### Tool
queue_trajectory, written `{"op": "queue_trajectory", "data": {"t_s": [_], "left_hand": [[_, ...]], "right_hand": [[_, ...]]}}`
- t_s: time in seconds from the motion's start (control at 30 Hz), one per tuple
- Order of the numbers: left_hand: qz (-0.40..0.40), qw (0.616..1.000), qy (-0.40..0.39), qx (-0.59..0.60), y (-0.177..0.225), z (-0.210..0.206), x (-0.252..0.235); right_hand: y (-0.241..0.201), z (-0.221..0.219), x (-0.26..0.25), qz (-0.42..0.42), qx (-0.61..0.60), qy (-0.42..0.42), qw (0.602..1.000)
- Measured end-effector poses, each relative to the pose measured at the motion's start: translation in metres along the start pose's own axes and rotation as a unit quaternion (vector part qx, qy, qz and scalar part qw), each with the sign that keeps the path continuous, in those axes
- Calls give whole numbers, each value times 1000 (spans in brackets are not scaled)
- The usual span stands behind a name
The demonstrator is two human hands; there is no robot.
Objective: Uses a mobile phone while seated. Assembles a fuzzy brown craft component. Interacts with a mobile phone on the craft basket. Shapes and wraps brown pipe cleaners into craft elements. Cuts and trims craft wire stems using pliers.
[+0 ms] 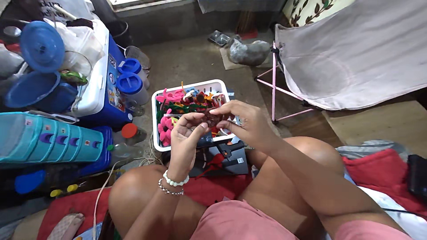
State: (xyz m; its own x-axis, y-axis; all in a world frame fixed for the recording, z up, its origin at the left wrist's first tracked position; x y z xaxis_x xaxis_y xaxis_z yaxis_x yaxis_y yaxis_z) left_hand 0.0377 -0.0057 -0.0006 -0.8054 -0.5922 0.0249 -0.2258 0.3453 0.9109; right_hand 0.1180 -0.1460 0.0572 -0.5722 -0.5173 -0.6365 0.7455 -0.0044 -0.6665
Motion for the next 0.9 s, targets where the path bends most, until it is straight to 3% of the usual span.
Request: {"op": "queue_trajectory", "data": {"t_s": [0.17,0.6,0.9], "left_hand": [[-26,999,-11,-22,4,0,0],[-24,1000,-17,-8,8,0,3],[-6,997,-66,42,3,-12,10]], "right_hand": [[8,-7,1,-64,-90,-40,993],[5,-12,3,-74,-142,-68,985],[7,-1,0,-78,-174,-36,981]]}}
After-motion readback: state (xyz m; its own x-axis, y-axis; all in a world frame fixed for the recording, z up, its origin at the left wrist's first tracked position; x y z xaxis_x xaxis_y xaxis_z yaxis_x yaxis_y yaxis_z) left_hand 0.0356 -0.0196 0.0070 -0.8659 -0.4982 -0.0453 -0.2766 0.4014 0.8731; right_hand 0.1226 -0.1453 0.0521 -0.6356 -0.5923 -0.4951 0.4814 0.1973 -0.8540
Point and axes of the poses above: each hand's wrist, its own x-axis away from the middle knuckle, its own z-axis out of the back of the hand, y = z × x, the point moved 9 cm from there along -x, towards the middle knuckle, and after that the axes turned 11 degrees about y, right-handed, at the moved point
